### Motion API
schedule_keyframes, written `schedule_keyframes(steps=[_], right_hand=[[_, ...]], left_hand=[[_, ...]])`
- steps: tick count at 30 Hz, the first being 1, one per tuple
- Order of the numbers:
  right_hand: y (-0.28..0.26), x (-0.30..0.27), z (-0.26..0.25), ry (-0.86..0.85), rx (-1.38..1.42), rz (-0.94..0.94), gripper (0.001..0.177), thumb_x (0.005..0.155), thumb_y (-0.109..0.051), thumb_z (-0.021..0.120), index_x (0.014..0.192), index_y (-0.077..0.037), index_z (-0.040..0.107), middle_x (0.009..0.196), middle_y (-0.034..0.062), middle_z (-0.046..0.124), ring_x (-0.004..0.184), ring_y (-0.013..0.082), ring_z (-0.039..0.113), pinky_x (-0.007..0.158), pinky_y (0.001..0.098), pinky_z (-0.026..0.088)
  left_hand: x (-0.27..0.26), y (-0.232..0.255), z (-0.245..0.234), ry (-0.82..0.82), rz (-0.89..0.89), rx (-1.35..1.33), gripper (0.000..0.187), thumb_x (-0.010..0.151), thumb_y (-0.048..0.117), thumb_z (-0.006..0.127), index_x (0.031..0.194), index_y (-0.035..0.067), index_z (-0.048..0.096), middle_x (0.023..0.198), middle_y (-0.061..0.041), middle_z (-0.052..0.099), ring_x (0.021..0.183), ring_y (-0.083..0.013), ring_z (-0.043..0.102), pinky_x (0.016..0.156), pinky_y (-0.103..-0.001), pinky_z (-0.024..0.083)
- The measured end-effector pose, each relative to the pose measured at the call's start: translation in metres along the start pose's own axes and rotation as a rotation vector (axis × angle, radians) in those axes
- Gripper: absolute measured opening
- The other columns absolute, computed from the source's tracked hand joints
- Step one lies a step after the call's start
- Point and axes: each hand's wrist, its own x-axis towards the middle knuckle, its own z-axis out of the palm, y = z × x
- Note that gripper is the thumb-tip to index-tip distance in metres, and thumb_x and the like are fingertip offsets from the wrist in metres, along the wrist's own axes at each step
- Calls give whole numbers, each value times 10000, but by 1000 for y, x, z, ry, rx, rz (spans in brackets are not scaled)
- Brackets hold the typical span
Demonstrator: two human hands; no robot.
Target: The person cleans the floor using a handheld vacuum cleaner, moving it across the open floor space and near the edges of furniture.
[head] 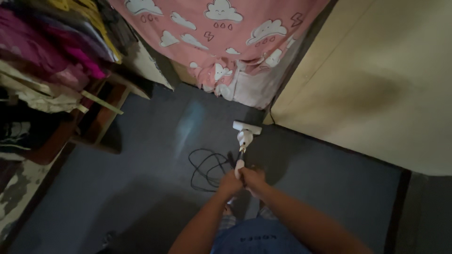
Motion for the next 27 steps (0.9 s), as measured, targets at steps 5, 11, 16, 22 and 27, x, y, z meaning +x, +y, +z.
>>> schedule_keyframes(steps=[5,11,16,22,27], right_hand=[[-20,-14,5,-165,-29,24,349,975,-241,548,1174,30,643,1005,144,714,861,222,701,770,394,562],[-42,4,-13,-195,-300,7,436,1053,-316,460,1284,13,630,1112,199,677,936,284,630,820,444,509],[-57,-5,-16,-180,-207,30,422,1024,-424,406,1378,-236,537,1245,67,675,1095,226,666,930,401,500],[-48,26,-50,-191,-77,-58,565,1025,-572,488,1284,-86,615,1182,142,666,1016,247,633,952,467,419],[-61,10,-49,-164,-127,-57,513,984,-560,479,1257,-151,624,1157,61,692,1076,233,646,995,412,450]], left_hand=[[-21,18,15,194,28,-150,405,811,246,728,1162,60,650,1120,-230,723,1079,-417,693,902,-482,542],[-9,64,12,161,-89,-74,410,900,304,675,1238,96,572,1159,-209,700,1110,-420,660,923,-498,512],[65,34,23,82,135,-23,365,840,222,717,1133,28,622,1080,-228,717,1032,-410,699,840,-482,556],[128,43,34,-7,176,-65,312,846,175,763,1054,-30,653,949,-234,730,844,-351,738,687,-454,568],[85,63,17,-143,58,-121,229,816,126,751,963,-42,702,828,-190,736,706,-298,732,597,-435,550]])
